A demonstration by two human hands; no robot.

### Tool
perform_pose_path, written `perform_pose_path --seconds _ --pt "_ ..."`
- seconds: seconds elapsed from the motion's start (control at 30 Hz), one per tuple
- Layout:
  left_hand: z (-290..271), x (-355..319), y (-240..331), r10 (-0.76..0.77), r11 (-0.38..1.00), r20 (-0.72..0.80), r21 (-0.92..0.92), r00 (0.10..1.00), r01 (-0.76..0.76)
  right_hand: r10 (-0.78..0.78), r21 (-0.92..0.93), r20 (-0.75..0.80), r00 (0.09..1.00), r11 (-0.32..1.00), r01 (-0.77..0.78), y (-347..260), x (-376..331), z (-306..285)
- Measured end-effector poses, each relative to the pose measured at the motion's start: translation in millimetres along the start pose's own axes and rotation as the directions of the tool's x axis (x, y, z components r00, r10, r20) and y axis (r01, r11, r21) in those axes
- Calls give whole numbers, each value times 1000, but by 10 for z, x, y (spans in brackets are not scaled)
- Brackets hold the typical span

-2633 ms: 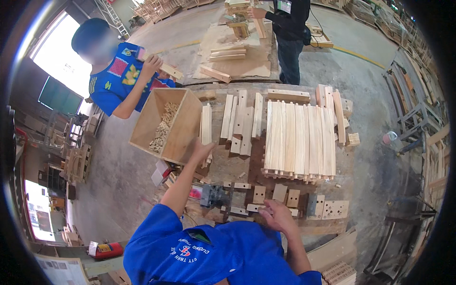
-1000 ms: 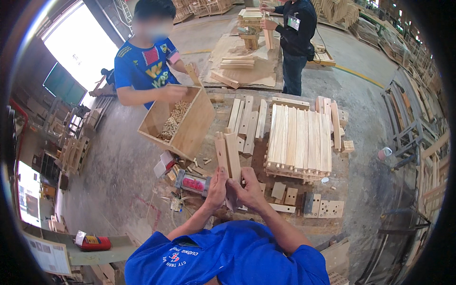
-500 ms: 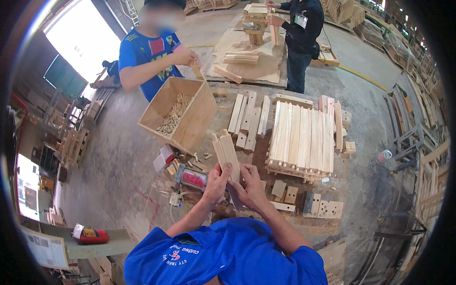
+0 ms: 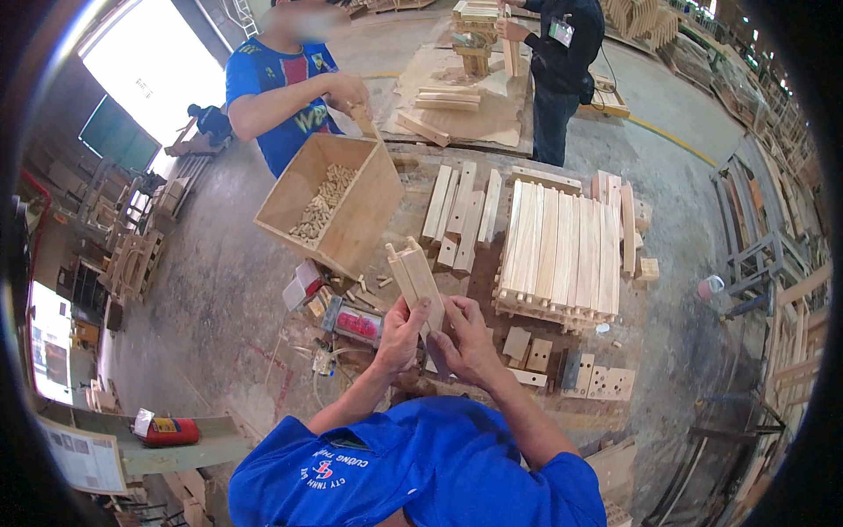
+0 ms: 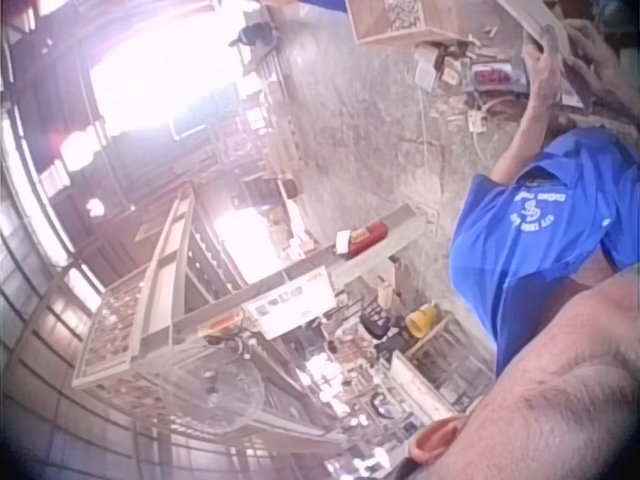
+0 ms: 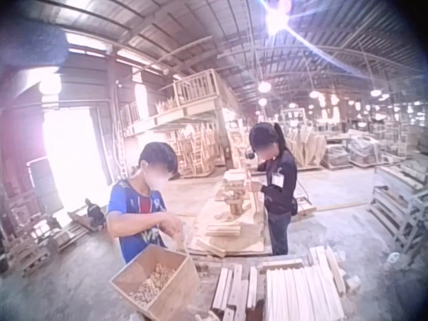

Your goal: The person inserts wooden dowels into pre-drilled holes on small wooden blocks and uses a nail gun to fasten them together. The assembled pieces are stacked on the workbench. The person repeats this process with multiple blocks throughout the clip.

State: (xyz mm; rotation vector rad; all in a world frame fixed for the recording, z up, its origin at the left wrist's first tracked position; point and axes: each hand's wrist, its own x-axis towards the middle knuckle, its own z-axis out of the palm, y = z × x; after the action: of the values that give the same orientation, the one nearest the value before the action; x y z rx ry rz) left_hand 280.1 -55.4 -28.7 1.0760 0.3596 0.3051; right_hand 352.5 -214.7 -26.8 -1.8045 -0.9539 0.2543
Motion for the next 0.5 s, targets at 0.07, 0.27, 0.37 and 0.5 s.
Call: perform_pose_path --seconds 0.07,0.27,0.37,0.5 --pt "21 17 -28 15 1000 -6 15 1000 -15 0 -58 0 1000 998 0 -17 10 -24" --pt "83 12 -351 76 997 -84 -24 994 -78 -11 -378 -109 994 925 -31 -300 -7 80" --pt "171 4 -478 63 997 -102 -33 993 -67 -44 -468 -189 981 882 -50 -220 -23 160" --pt "193 -115 -488 5 1000 -109 -13 994 -7 -42 -497 -179 983 866 -53 -171 -49 117"
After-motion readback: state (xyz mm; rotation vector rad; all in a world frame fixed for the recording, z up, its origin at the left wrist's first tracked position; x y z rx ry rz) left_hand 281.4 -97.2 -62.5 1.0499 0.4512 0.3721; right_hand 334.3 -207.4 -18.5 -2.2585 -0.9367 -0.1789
